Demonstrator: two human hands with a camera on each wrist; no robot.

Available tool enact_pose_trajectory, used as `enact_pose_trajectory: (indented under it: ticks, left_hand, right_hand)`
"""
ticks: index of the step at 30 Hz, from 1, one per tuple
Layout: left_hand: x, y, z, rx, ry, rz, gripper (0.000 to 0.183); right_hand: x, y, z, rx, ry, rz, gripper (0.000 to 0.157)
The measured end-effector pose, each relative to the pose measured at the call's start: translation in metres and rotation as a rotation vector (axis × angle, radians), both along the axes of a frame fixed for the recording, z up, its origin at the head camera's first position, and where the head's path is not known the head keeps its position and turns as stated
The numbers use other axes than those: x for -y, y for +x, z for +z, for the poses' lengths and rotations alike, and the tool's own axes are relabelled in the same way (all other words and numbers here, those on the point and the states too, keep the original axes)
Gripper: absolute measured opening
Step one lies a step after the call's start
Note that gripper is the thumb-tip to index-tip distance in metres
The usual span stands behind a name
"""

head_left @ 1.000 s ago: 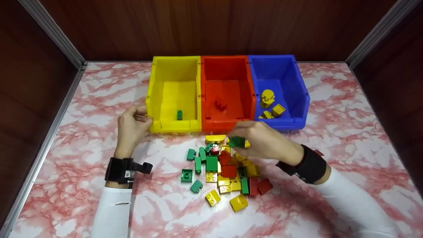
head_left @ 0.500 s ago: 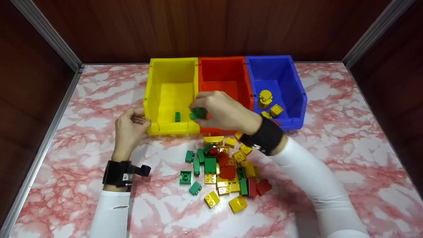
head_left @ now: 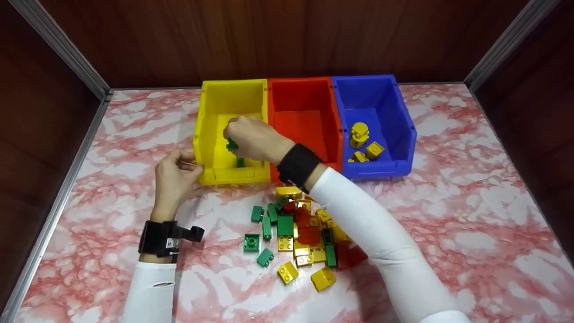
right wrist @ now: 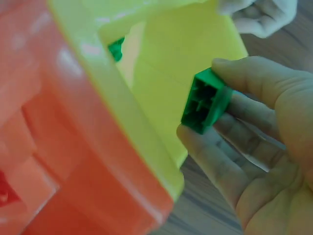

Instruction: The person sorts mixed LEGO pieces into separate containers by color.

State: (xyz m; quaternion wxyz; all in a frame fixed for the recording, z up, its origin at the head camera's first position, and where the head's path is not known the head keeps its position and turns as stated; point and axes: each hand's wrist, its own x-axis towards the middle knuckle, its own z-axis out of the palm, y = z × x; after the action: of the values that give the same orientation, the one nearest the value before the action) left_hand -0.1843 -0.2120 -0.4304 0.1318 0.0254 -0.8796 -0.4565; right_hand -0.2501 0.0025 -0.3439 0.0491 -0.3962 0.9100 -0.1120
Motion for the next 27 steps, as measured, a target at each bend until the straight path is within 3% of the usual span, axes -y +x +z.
enact_pose_trajectory:
  ticks: [15, 27]
  left_hand:
    - [0.0, 0.002, 0.0, 0.007, 0.006, 0.004, 0.022]
    - [0.001, 0.001, -0.001, -0.008, 0.012, -0.003, 0.023]
  right_hand:
    - [0.036, -0.014, -0.044, 0.078, 0.063, -0.059, 0.028]
    - [0.042, -0.009, -0.048, 0.034, 0.09, -0.063, 0.025]
